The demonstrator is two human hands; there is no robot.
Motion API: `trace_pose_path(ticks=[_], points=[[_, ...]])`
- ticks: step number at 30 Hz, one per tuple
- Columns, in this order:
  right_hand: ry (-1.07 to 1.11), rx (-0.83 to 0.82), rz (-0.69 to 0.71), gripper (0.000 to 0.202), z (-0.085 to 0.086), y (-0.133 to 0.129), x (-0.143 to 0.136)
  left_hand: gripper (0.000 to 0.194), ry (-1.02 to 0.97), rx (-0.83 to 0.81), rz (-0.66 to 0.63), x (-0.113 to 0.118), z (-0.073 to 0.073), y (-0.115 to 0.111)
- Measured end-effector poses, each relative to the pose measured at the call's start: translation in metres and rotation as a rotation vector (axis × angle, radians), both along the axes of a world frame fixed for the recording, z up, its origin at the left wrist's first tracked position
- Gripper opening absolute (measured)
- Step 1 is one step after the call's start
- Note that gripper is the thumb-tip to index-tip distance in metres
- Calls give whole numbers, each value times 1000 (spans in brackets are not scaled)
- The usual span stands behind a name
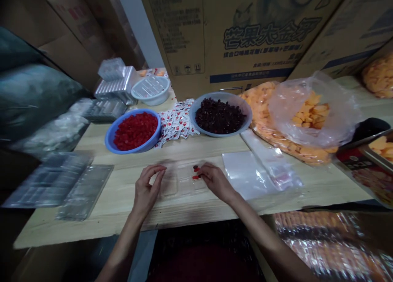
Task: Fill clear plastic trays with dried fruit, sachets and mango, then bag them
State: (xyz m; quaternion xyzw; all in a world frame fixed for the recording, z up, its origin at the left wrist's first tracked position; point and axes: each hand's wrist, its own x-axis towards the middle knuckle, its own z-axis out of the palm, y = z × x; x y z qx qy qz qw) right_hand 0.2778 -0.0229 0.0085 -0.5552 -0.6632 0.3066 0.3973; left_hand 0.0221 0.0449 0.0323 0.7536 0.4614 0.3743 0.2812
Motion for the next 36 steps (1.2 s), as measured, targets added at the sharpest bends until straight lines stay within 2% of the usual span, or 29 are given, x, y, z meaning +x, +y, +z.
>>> trace_pose_path(ticks=[4, 7, 10, 12, 13, 16, 18, 23, 27, 30, 32, 33, 34, 36], points=[[-276, 131, -9, 22, -22, -3, -15, 14, 17, 61, 26, -4, 8, 0], [-424, 183, -17, 22, -27, -3, -13, 14, 62, 191, 118, -20, 23, 22], [-472, 202, -27, 22, -28, -6, -10, 13, 169, 292, 244, -43, 38, 76], [-447, 223, -40, 22, -25, -8, -8, 13, 334, 219, 276, -54, 43, 120], [-429, 232, -54, 22, -23, -9, -7, 14, 437, 125, 255, -55, 44, 142], [-385, 251, -116, 21, -14, -14, -1, 9, 600, -86, 150, -47, 35, 191], [-373, 247, -163, 21, -9, -17, 7, 7, 618, -131, 98, -36, 25, 207], [-301, 193, -282, 21, -2, -21, 39, 5, 628, -158, 87, -29, 4, 218], [-231, 171, -357, 19, 8, -21, 57, 16, 574, -110, 172, -40, 1, 228], [-184, 154, -392, 18, 14, -25, 53, 23, 285, 6, 325, -40, 13, 215], [-134, 109, -387, 19, 15, -32, 43, 27, -4, 59, 323, -28, 23, 182], [-103, 81, -379, 19, 13, -37, 36, 29, -124, 57, 252, -19, 26, 156], [-71, 51, -371, 20, 10, -42, 29, 27, -189, 20, 108, -7, 26, 127], [-15, 0, -353, 19, 3, -51, 13, 18, -160, -106, -225, 19, 16, 62]])
